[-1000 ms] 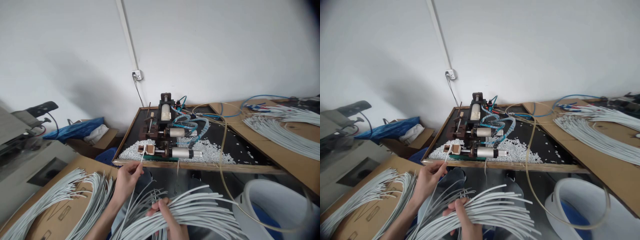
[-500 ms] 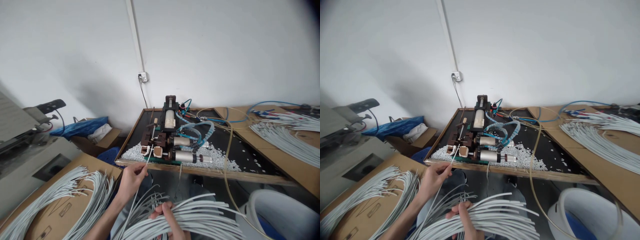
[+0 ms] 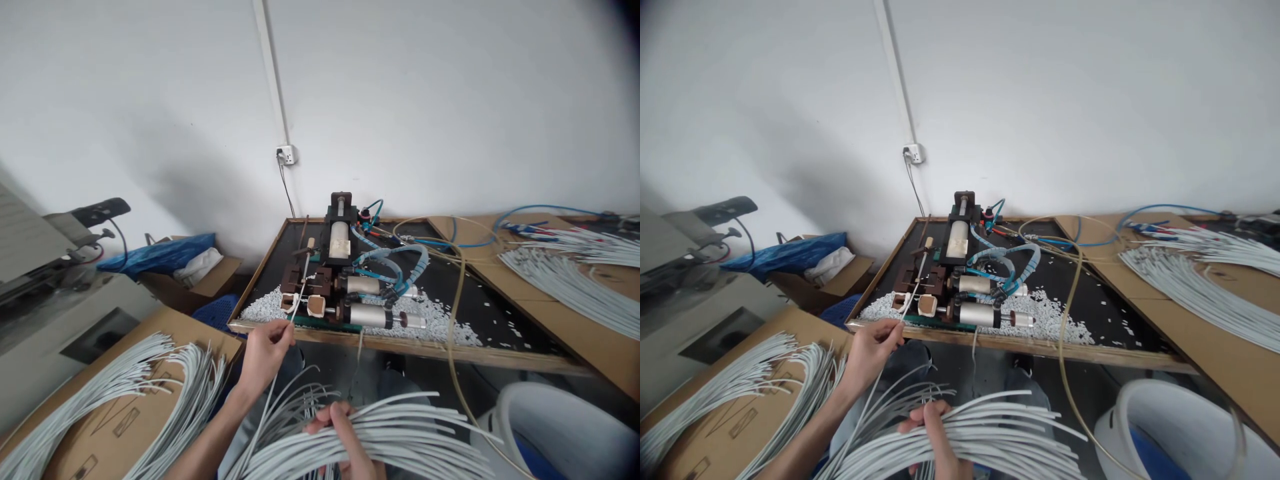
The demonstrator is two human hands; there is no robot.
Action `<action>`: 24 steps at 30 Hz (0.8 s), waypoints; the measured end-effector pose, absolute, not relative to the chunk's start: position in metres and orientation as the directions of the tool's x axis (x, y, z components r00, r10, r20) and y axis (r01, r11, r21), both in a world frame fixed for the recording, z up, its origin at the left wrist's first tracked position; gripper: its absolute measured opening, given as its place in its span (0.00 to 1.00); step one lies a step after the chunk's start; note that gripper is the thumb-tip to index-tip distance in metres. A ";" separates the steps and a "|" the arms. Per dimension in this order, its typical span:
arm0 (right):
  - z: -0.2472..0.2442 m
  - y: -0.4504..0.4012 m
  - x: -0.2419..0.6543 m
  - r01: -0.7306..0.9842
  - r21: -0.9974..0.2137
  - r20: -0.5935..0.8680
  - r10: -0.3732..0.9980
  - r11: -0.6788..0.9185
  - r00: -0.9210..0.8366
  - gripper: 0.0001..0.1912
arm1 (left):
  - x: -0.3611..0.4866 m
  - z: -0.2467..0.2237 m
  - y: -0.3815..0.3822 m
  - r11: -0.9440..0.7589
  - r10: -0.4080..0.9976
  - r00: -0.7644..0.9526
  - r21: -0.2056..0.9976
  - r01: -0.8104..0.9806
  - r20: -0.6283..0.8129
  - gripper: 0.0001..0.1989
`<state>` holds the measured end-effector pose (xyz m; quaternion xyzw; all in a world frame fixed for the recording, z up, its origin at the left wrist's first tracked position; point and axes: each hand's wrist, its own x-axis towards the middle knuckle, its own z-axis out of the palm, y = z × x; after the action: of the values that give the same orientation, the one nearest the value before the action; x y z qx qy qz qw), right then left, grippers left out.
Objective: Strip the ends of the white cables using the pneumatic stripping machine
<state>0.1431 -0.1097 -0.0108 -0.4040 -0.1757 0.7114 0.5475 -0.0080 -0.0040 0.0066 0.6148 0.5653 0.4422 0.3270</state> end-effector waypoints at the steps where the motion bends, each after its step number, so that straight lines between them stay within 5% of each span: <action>1: -0.011 -0.110 0.144 -0.634 -0.693 -0.383 0.920 -0.343 -0.080 0.25 | -0.008 0.006 -0.004 -0.139 0.986 -0.034 0.906 0.399 0.166 0.15; 24: -0.009 -0.112 0.143 -0.626 -0.702 -0.401 0.915 -0.339 -0.045 0.25 | -0.007 0.009 -0.001 -0.149 0.987 0.007 0.920 0.361 0.157 0.15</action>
<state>0.1431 -0.1124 -0.0090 -0.4202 -0.1720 0.7022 0.5484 -0.0065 -0.0014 0.0087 0.6151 0.5481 0.4430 0.3535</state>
